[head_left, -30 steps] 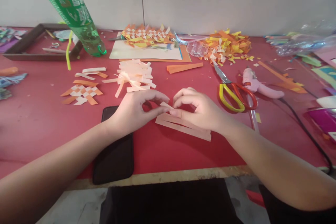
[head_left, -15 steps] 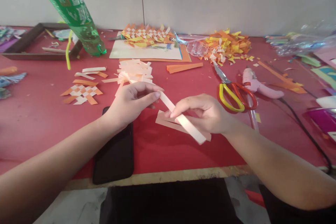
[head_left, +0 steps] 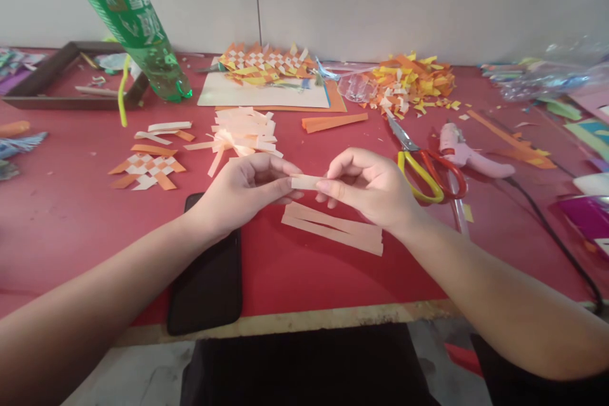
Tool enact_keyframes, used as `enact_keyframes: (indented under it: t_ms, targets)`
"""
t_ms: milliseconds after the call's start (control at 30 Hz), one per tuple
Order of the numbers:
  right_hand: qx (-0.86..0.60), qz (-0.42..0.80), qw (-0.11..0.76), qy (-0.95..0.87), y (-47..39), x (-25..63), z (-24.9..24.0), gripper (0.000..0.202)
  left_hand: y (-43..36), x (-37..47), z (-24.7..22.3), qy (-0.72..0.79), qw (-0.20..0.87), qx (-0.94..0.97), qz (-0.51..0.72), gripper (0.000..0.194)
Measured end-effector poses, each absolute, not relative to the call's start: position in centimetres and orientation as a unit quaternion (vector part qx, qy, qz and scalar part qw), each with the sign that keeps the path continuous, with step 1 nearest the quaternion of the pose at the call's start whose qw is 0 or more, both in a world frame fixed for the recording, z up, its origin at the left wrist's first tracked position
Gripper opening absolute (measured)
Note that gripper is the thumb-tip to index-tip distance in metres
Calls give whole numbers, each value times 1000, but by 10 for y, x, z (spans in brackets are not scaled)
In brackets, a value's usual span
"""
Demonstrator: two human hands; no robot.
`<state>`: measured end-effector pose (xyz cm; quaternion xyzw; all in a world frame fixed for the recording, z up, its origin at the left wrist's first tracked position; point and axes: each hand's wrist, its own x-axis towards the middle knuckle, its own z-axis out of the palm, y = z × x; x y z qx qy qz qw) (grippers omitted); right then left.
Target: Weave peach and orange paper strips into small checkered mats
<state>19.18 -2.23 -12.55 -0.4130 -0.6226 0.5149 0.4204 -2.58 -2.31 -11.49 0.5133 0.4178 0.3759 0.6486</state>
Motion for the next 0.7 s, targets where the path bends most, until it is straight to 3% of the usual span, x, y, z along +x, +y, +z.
enact_keyframes:
  t_ms: [200, 400, 700]
  targets:
    - [-428, 509, 426, -613, -22, 192, -126, 33, -23, -24, -117, 432, 626, 513, 399, 15]
    - [-423, 497, 418, -632, -24, 192, -129, 30, -25, -25, -118, 460, 548, 588, 377, 35]
    - [-419, 488, 440, -626, -21, 193, -128, 23, -23, -26, -118, 485, 510, 572, 420, 24]
